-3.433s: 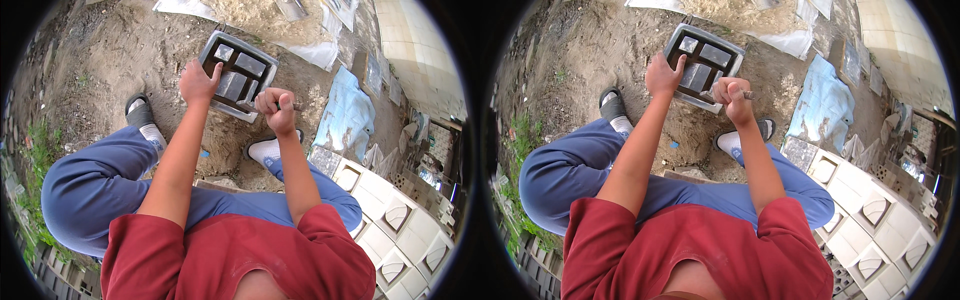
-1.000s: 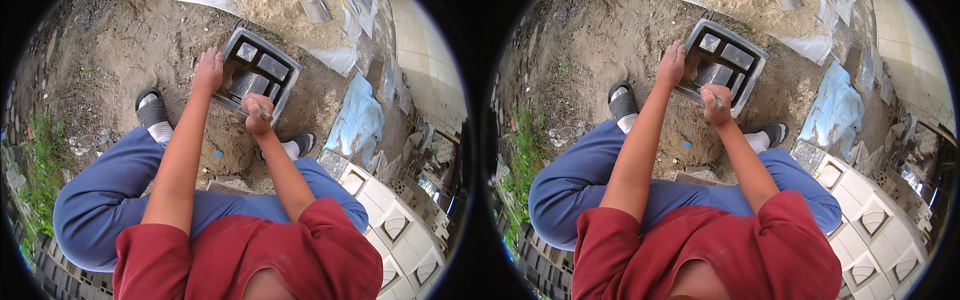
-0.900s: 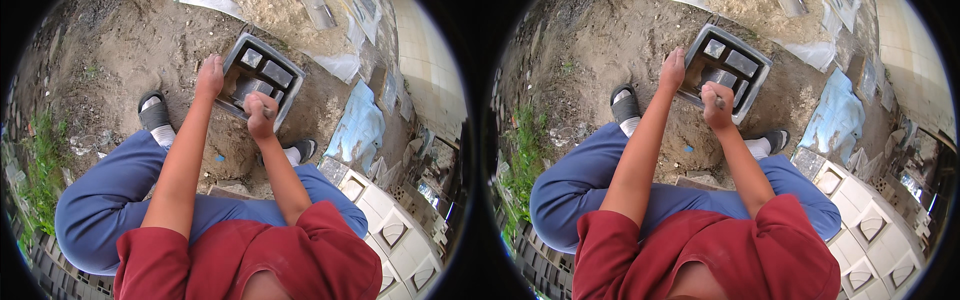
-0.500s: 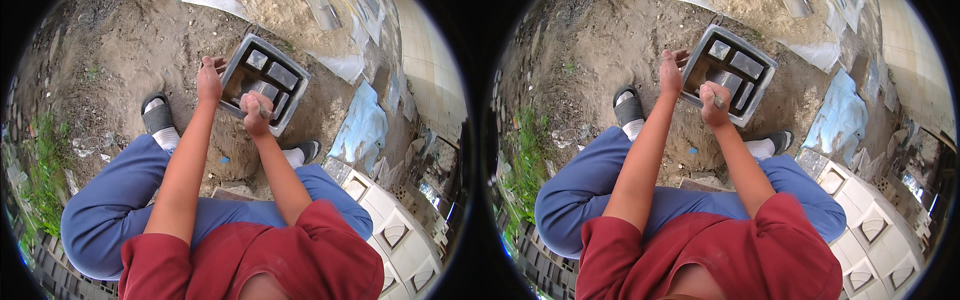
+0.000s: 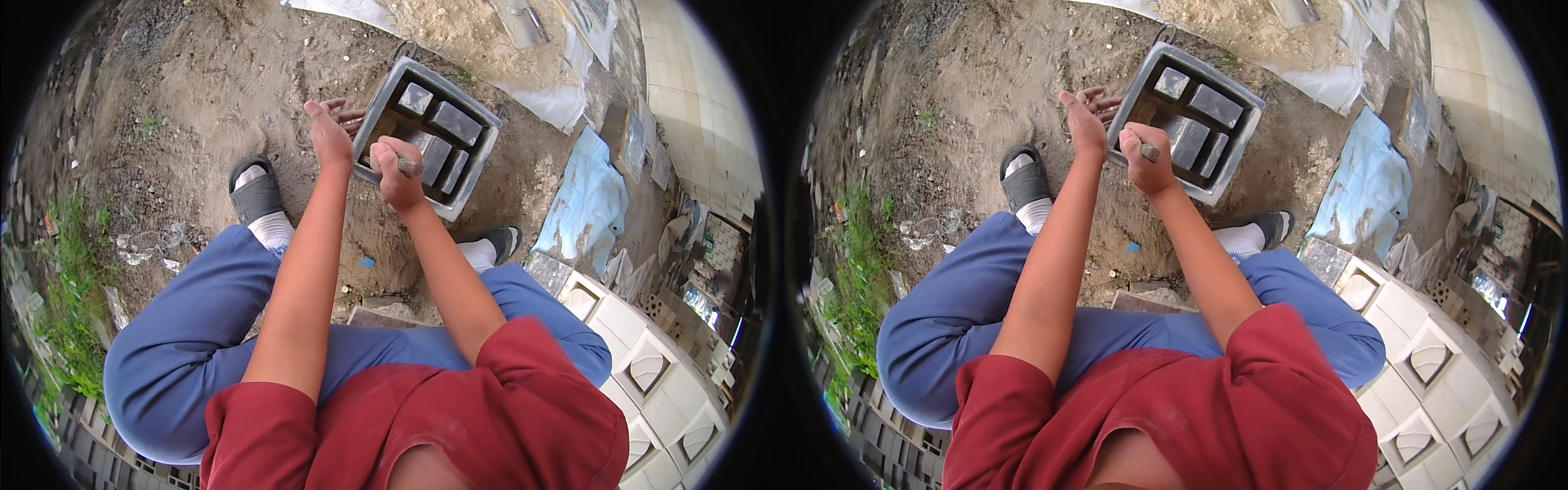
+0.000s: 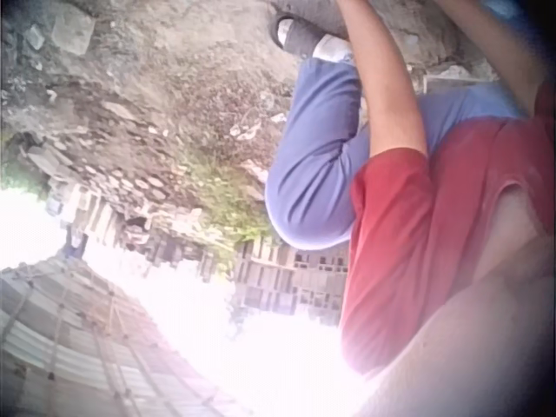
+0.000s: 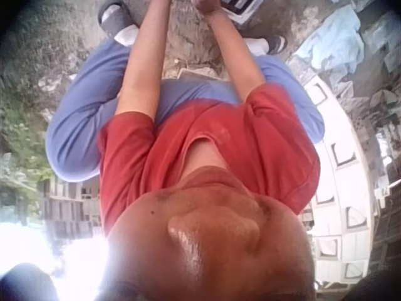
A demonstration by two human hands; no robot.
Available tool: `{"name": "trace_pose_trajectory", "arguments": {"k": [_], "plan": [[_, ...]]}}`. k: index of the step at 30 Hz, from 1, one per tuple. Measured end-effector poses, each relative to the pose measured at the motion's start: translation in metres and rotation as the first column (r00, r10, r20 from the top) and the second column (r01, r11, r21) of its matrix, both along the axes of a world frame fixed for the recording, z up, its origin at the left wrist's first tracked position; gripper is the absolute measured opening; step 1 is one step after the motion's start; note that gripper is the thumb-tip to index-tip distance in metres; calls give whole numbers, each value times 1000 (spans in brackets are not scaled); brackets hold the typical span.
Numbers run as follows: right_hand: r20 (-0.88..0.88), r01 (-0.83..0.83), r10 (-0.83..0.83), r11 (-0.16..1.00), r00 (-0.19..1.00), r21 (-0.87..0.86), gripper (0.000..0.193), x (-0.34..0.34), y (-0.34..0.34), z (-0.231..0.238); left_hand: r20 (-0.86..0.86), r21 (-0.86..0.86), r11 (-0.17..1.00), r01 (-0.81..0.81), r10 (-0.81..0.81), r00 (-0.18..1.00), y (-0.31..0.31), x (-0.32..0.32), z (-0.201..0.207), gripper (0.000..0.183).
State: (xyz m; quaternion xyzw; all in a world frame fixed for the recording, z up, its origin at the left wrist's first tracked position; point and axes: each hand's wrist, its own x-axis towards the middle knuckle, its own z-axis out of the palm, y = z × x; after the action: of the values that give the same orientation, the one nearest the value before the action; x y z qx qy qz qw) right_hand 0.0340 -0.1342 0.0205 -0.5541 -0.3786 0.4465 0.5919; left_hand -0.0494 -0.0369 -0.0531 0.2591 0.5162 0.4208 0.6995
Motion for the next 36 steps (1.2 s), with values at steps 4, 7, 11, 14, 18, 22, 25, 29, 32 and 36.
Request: {"name": "trace_pose_trajectory", "arguments": {"k": [4,7,11,14,18,22,25,29,32,36], "plan": [[57,22,-21,1000,998,-20,37,-7,9,15,-41,-36,999,-26,24,999,-6,-6,11,90],[209,17,-15,1000,978,-6,41,-10,4,-5,-111,2,1000,27,-27,993,-6,1,12,94],[3,19,-19,1000,1000,-15,40,-7,6,16,-282,79,997,11,12,959,-6,0,3,87],[-26,26,-26,1000,999,0,37,0,-3,-5,-212,15,999,-38,40,976,-4,4,0,90],[62,-17,21,998,998,-52,35,-5,12,11,-177,-38,996,-82,74,982,-3,-4,-3,94],[140,9,-3,999,990,-45,35,-6,2,-3,-156,18,997,-72,73,985,-6,2,6,93],[105,-24,30,998,994,-56,35,-9,13,1,-127,-32,994,-106,101,987,-4,-5,-4,93],[37,25,-24,1000,999,-6,34,-5,0,5,-72,-39,991,-128,125,990,-2,2,2,92],[198,-65,78,995,977,-71,34,-13,13,3,-138,-36,989,-143,137,981,0,-4,-5,91],[208,7,-10,1000,978,13,32,-6,3,3,-197,-36,991,-125,116,974,-1,3,5,89]]}}
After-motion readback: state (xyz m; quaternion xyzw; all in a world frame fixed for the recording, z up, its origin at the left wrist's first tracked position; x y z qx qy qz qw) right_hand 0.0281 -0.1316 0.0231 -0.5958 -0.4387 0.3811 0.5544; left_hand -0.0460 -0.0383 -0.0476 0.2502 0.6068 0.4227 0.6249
